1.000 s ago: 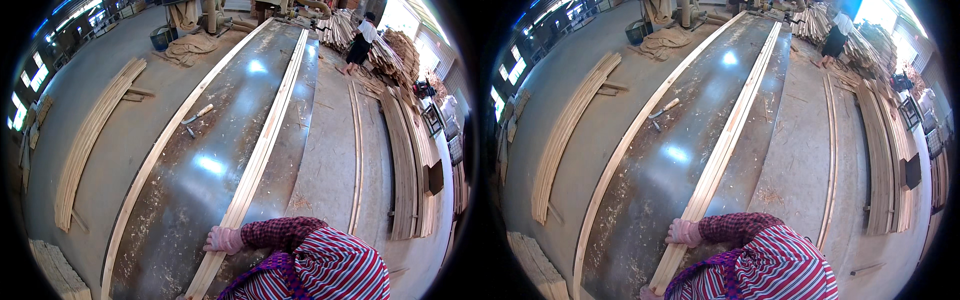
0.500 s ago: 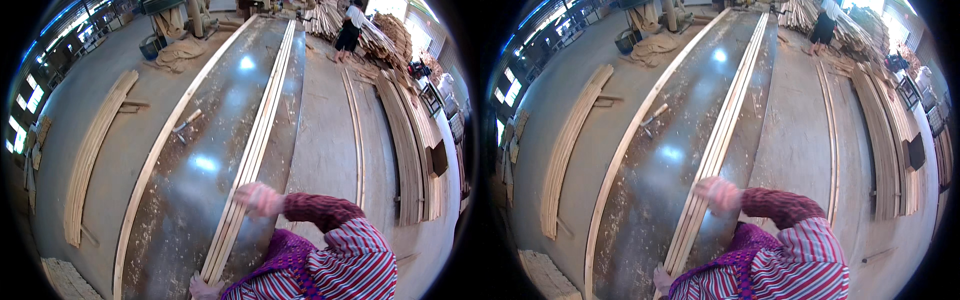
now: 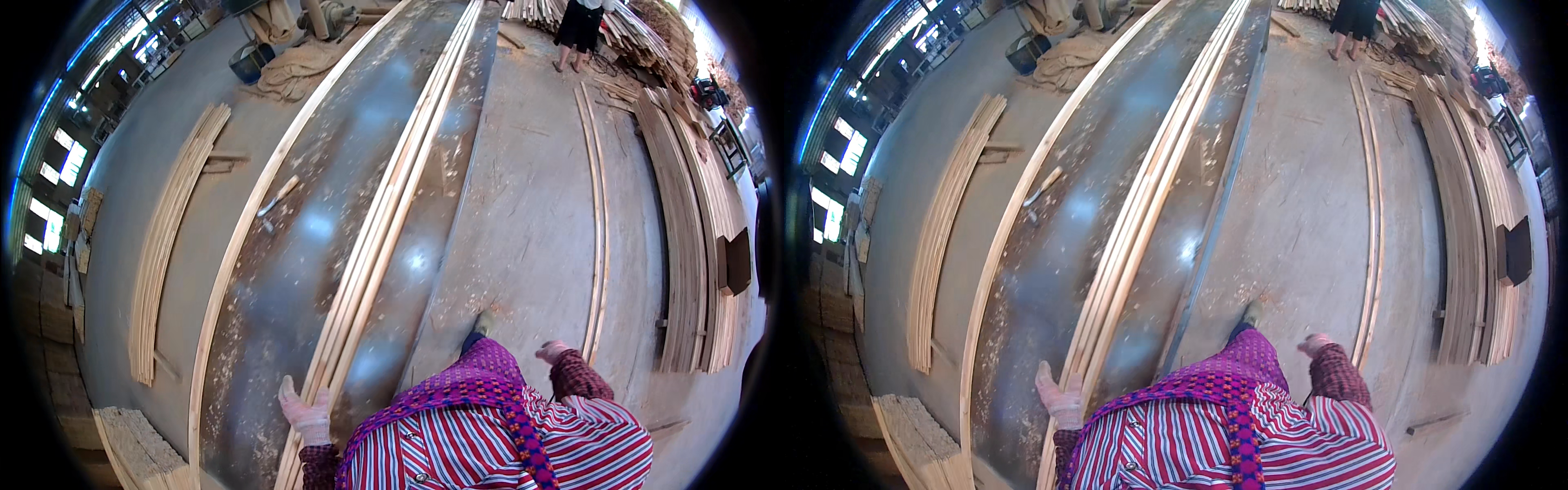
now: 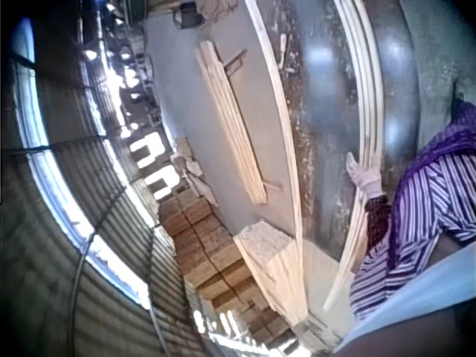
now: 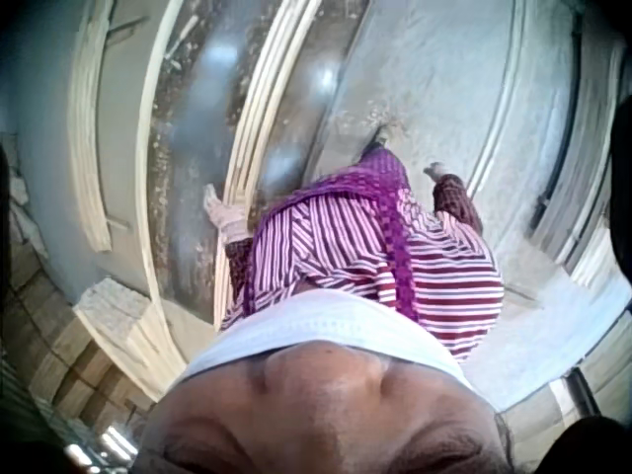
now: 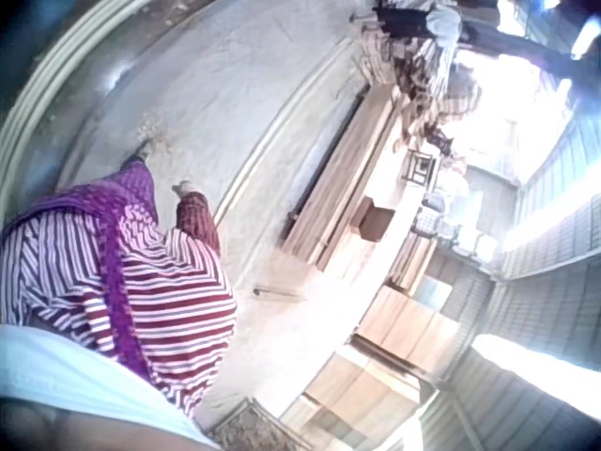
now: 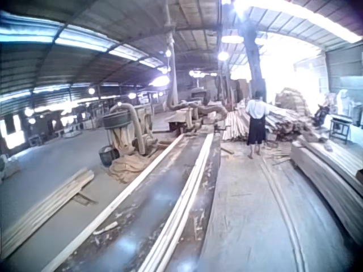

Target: The person handles wooden boards on a metal workbench, moving them, and then carries a long curved wooden component to a large stack of furniture parts.

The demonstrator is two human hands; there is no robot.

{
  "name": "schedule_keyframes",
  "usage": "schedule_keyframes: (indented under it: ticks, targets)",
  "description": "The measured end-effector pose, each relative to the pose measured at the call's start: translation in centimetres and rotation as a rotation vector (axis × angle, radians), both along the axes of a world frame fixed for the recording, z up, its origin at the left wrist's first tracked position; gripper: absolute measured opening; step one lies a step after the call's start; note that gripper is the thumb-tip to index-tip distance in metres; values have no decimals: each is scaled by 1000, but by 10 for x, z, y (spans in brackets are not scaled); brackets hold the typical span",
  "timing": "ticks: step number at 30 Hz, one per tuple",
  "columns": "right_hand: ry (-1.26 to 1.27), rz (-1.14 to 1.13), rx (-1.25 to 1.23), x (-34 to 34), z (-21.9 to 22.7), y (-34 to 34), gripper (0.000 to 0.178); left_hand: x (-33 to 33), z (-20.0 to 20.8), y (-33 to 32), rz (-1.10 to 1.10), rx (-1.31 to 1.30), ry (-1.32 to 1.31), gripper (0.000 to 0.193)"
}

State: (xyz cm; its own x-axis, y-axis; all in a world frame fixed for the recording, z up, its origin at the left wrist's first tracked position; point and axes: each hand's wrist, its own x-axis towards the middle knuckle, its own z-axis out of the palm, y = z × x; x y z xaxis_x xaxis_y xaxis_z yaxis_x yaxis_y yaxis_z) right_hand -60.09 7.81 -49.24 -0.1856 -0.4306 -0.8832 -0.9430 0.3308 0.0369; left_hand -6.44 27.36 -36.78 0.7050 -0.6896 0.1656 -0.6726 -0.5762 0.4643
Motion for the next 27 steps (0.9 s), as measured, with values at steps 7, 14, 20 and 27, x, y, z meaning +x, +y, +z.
schedule_keyframes:
  ticks: [7, 14, 20, 27]
  targets:
    - [-463, 98, -267, 62, 14, -165, 57, -103, -1, -218, -330, 28, -78, 89]
    - [-603, 169, -363, 58, 37, -255, 59, -122, 15, -394, -336, 140, -124, 87]
    - [-441, -29, -311, -2, 20, -301, 59, -118, 19, -544, -181, 323, -71, 100]
    - [-150, -145, -213, -78, 14, -349, 61, -121, -16, -629, -122, 564, 90, 92]
